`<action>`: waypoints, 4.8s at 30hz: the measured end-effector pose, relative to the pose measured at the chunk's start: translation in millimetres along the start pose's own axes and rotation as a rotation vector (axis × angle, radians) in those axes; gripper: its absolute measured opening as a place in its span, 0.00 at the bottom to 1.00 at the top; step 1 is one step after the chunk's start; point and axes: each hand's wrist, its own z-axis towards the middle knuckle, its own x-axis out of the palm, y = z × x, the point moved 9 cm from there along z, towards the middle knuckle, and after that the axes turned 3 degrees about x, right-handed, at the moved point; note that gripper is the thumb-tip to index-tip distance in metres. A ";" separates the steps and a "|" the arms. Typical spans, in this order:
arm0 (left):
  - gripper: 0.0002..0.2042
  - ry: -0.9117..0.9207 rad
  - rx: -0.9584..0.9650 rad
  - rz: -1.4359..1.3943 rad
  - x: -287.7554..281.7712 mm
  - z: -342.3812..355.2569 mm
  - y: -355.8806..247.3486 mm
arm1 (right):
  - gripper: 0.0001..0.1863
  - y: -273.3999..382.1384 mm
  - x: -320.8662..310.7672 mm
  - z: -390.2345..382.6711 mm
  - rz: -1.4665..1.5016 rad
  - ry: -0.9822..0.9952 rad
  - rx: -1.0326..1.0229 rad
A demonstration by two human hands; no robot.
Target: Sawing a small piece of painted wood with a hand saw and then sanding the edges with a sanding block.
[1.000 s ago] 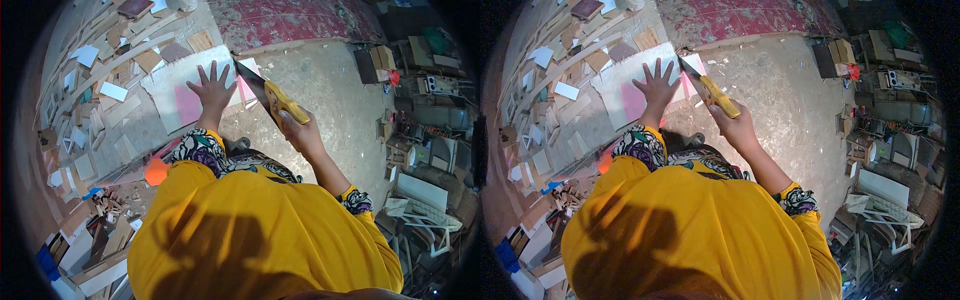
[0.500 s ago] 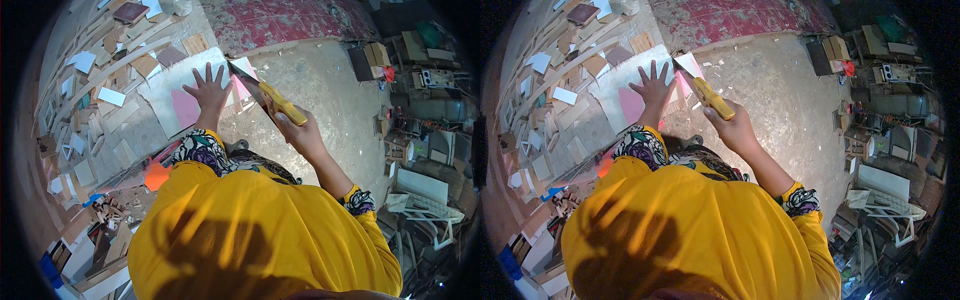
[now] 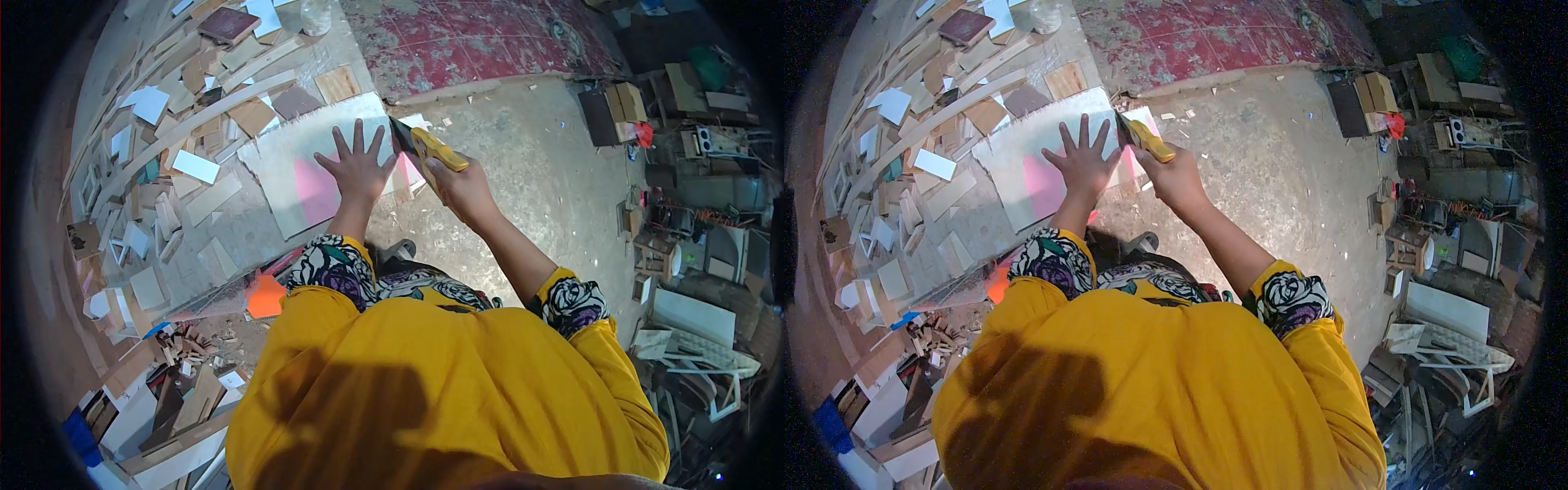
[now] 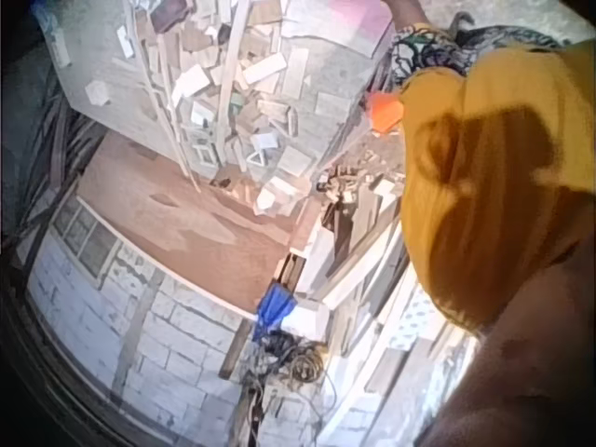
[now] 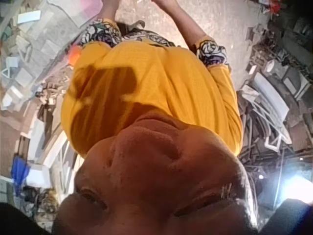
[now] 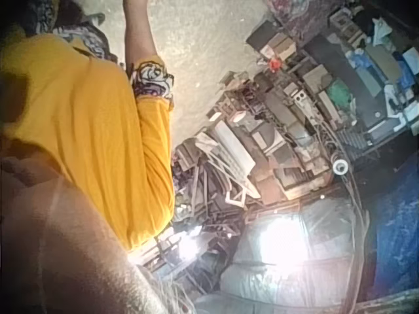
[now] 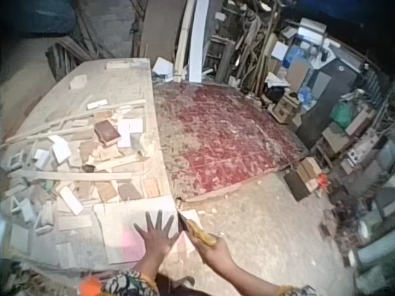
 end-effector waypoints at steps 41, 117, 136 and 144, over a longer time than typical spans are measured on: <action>0.36 -0.013 0.243 -0.015 5.2 -4.4 -21.0 | 0.12 -32.9 17.0 -36.9 -0.022 -0.010 -0.337; 0.27 0.004 0.183 0.052 11.6 15.6 -12.5 | 0.17 1.2 9.9 8.8 0.078 0.055 0.114; 0.24 -0.078 0.160 -0.115 1.4 14.4 -9.4 | 0.16 -53.2 13.8 -65.9 0.073 0.030 -0.101; 0.25 -0.109 0.172 -0.094 -3.4 12.0 -11.8 | 0.14 -57.4 11.9 -65.8 0.088 -0.051 -0.116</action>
